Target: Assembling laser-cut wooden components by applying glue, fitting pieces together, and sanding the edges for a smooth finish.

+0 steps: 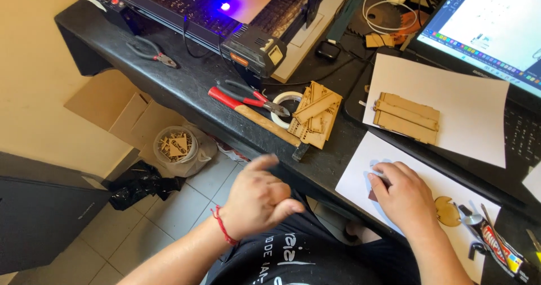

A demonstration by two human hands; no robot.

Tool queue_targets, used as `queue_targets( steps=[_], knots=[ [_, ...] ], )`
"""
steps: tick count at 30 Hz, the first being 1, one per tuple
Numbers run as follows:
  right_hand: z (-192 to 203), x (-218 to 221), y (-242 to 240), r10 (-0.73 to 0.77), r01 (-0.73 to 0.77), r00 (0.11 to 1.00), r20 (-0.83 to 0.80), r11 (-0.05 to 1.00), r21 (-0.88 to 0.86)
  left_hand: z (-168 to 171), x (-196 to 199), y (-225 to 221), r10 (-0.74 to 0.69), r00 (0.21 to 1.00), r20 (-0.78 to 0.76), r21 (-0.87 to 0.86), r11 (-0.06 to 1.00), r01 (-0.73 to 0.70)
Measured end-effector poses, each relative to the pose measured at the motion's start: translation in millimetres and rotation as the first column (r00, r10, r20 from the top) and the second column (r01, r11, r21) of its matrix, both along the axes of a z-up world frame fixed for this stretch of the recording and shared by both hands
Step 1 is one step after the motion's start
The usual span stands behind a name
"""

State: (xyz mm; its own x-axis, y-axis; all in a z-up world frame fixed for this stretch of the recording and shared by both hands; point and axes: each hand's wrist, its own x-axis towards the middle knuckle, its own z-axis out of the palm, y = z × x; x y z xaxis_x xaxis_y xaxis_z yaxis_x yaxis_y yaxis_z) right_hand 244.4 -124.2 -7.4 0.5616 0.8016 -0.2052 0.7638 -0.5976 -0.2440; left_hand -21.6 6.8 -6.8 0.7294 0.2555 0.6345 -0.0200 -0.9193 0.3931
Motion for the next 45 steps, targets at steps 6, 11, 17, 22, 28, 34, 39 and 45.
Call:
queue_targets(
  steps=[6, 11, 17, 22, 28, 34, 39, 45],
  knots=[
    [-14, 4, -8, 0.062, -0.08, 0.99, 0.13, 0.987, 0.139, 2, 2, 13, 0.176, 0.976, -0.126, -0.083, 0.979, -0.187],
    [-20, 10, -10, 0.098, -0.123, 0.988, 0.12, 0.968, 0.218, -9, 14, 40, 0.313, 0.934, -0.17, -0.045, 0.945, -0.325],
    [-10, 6, -6, 0.117, -0.114, 0.993, 0.012, 0.933, 0.341, 1, 78, 88, 0.365, 0.846, -0.388, -0.015, 0.916, -0.402],
    [13, -13, -9, 0.035, 0.073, 0.96, -0.279, 0.926, 0.369, -16, 127, 121, 0.497, 0.643, -0.583, 0.241, 0.861, -0.447],
    [21, -22, -10, 0.028, 0.133, 0.899, -0.438, 0.934, 0.333, 4, 122, 119, 0.308, 0.678, -0.667, -0.076, 0.878, -0.473],
    [2, -16, 11, 0.152, 0.14, 0.823, -0.547, 0.879, 0.455, 11, 109, 111, 0.17, 0.849, -0.501, -0.392, 0.83, -0.398],
    [15, -24, 30, 0.404, 0.205, 0.647, -0.646, 0.724, 0.658, 21, 86, 71, -0.272, 0.933, -0.235, -0.822, 0.568, -0.041],
    [15, -42, 20, 0.428, 0.112, 0.684, -0.59, 0.738, 0.665, 51, 59, 36, -0.308, 0.909, -0.281, -0.713, 0.701, 0.017]
  ],
)
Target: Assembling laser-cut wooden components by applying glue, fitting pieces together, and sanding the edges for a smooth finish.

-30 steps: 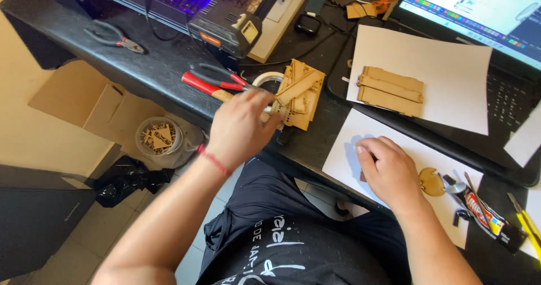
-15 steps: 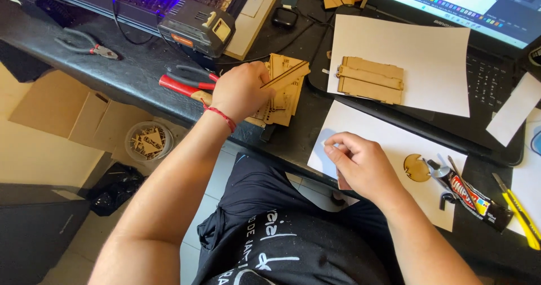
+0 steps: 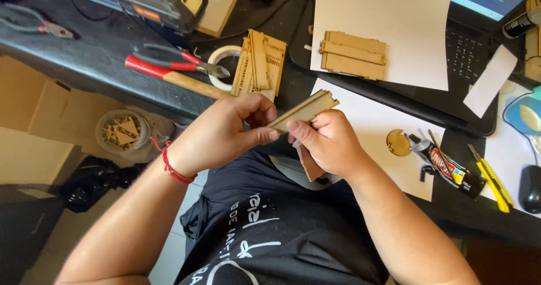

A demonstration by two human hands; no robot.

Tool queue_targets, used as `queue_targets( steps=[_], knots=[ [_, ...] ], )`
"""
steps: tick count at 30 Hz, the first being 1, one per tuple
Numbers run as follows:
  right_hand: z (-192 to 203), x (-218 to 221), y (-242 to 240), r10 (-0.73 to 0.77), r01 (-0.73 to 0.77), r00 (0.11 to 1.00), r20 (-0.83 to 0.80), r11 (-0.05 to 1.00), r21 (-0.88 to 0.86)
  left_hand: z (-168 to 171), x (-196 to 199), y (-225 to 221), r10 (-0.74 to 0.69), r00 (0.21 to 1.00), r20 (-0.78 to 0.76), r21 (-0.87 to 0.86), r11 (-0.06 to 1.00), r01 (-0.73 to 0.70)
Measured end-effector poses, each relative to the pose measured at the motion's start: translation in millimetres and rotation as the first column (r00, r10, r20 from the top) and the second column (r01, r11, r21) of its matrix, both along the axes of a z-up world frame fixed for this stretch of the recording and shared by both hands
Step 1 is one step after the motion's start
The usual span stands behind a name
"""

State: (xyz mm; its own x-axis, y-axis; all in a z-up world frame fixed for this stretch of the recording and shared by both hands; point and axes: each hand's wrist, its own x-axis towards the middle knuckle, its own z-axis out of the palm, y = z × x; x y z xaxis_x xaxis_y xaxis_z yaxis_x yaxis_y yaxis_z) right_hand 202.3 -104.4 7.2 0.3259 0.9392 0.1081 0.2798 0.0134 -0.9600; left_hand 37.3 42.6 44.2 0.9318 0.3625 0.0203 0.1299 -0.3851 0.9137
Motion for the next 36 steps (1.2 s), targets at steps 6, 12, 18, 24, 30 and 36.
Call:
queue_targets(
  steps=[6, 12, 18, 24, 30, 36],
  knots=[
    [-8, -7, -9, 0.03, -0.03, 1.0, 0.01, 0.999, 0.029, -10, -7, -9, 0.04, 0.998, 0.054, -0.043, 0.998, -0.038],
    [-5, -11, -11, 0.137, -0.139, 0.99, 0.021, 0.982, 0.125, -38, -10, -5, -0.03, 0.997, 0.076, -0.209, 0.977, 0.045],
    [-2, -14, -8, 0.192, -0.193, 0.981, 0.02, 0.97, 0.148, -42, -16, -2, -0.068, 0.988, 0.139, -0.317, 0.942, 0.109],
    [-1, -19, -10, 0.247, -0.242, 0.969, -0.014, 0.96, 0.138, -61, -22, -3, -0.063, 0.978, 0.201, -0.441, 0.885, 0.148],
    [-8, -24, 0, 0.191, -0.213, 0.972, 0.134, 0.962, 0.17, -35, -40, -10, 0.057, 0.959, 0.278, -0.109, 0.994, -0.027],
    [2, -33, -7, 0.16, -0.248, 0.867, 0.472, 0.96, 0.131, -29, -51, -26, 0.006, 0.901, 0.434, 0.567, 0.775, -0.278]
  ],
)
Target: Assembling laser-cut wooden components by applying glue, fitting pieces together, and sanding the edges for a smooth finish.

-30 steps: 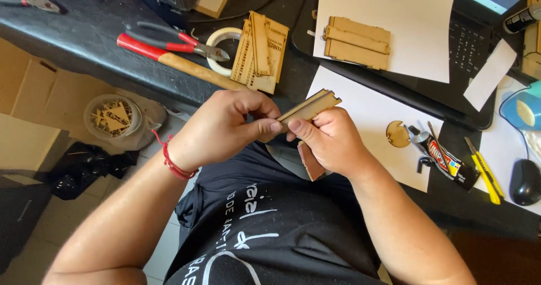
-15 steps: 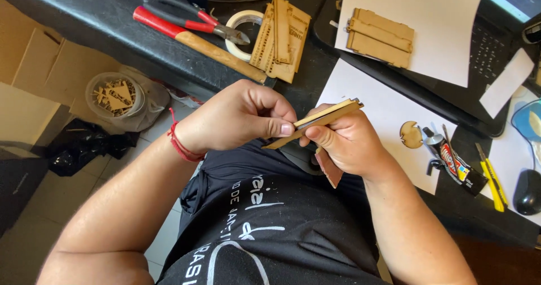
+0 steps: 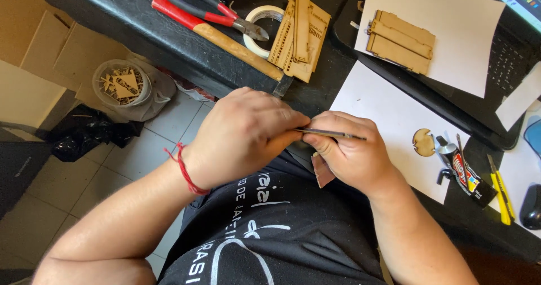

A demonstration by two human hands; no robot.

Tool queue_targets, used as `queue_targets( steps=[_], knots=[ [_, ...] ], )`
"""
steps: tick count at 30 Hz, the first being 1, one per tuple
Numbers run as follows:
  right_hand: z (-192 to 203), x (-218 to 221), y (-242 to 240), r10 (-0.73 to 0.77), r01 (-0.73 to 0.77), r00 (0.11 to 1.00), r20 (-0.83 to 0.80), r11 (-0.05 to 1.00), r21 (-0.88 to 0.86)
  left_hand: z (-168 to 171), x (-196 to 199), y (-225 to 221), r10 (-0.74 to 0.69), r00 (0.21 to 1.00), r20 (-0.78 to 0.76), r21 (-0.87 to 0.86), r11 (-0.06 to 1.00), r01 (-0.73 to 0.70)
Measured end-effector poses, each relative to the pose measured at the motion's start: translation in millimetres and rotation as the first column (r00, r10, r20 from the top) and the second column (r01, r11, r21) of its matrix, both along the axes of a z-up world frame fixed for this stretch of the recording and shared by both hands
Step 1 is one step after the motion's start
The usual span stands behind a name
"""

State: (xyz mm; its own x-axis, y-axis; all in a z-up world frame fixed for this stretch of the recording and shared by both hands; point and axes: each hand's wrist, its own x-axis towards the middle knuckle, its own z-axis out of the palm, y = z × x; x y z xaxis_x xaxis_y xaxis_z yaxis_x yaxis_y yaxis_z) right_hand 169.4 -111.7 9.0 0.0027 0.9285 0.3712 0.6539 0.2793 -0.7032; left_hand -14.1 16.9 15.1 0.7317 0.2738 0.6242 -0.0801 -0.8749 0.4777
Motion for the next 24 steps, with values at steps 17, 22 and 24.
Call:
queue_targets(
  steps=[17, 22, 24],
  knots=[
    [8, -37, 14, -0.176, -0.064, 0.843, 0.509, 0.906, 0.418, 5, -23, -2, 0.086, 0.97, 0.226, 0.336, 0.928, -0.16],
    [11, -51, 30, -0.266, -0.083, 0.797, 0.542, 0.84, 0.535, -1, -40, 14, 0.09, 0.943, 0.32, 0.39, 0.895, -0.218],
    [8, -54, 32, -0.255, -0.091, 0.812, 0.525, 0.833, 0.546, -7, -53, 21, 0.069, 0.923, 0.378, 0.392, 0.892, -0.227]
  ],
)
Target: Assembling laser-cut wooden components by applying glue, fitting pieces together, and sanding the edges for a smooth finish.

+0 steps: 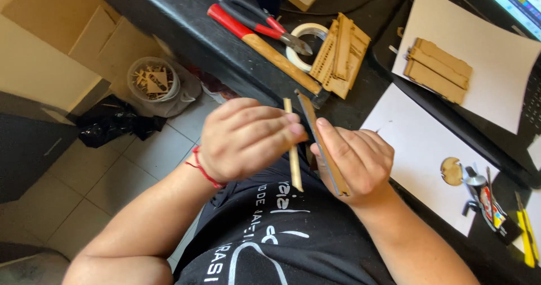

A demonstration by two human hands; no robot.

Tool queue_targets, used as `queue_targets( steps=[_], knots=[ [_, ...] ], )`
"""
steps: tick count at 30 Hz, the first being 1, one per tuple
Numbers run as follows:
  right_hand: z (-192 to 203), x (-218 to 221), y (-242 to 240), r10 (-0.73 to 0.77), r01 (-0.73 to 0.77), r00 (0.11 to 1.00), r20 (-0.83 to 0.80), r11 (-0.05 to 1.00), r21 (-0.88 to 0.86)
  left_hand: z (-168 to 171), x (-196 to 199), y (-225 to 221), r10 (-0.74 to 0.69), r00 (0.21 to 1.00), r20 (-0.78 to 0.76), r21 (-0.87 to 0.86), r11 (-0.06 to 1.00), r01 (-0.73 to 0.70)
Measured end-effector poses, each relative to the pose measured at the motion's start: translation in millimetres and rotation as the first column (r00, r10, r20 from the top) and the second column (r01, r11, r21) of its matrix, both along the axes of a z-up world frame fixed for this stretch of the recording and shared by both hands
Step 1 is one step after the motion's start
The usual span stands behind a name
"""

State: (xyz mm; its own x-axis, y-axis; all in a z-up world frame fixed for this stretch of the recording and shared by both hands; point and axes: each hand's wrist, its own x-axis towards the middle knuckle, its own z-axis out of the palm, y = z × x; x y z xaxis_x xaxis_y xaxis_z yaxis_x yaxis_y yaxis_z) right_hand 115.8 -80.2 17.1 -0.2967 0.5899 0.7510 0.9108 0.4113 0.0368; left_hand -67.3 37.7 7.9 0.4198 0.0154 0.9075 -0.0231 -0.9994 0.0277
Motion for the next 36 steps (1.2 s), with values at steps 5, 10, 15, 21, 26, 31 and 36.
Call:
queue_targets(
  steps=[5, 10, 15, 21, 26, 31, 36],
  knots=[
    [-12, 14, -10, 0.088, -0.091, 0.994, -0.057, 0.995, -0.042, -119, -43, 37, 0.232, 0.922, -0.309, -0.337, 0.88, -0.334],
    [-26, 17, -19, 0.148, -0.16, 0.982, -0.116, 0.981, -0.11, -240, -123, 52, -0.08, 0.593, -0.801, -0.596, 0.012, -0.803],
    [-37, 17, -21, 0.096, -0.125, 0.981, -0.167, 0.977, -0.175, -290, -174, 143, 0.323, 0.734, -0.597, -0.785, -0.047, -0.618],
    [-31, 3, -21, 0.063, -0.117, 0.968, -0.244, 0.97, -0.214, -386, -186, 162, -0.008, 0.551, -0.835, -0.541, -0.173, -0.823],
    [-32, 3, -15, 0.047, -0.114, 0.968, -0.245, 0.958, -0.265, -213, -88, 53, -0.192, 0.833, -0.518, -0.752, -0.362, -0.551],
    [-20, -4, -9, 0.125, -0.192, 0.913, -0.389, 0.971, -0.14, -132, -16, -23, -0.284, 0.955, 0.09, -0.989, -0.135, 0.054],
    [-22, -2, -22, 0.164, -0.225, 0.896, -0.413, 0.969, -0.104, -78, 26, -48, -0.358, 0.694, 0.625, -0.781, -0.302, 0.547]
  ],
)
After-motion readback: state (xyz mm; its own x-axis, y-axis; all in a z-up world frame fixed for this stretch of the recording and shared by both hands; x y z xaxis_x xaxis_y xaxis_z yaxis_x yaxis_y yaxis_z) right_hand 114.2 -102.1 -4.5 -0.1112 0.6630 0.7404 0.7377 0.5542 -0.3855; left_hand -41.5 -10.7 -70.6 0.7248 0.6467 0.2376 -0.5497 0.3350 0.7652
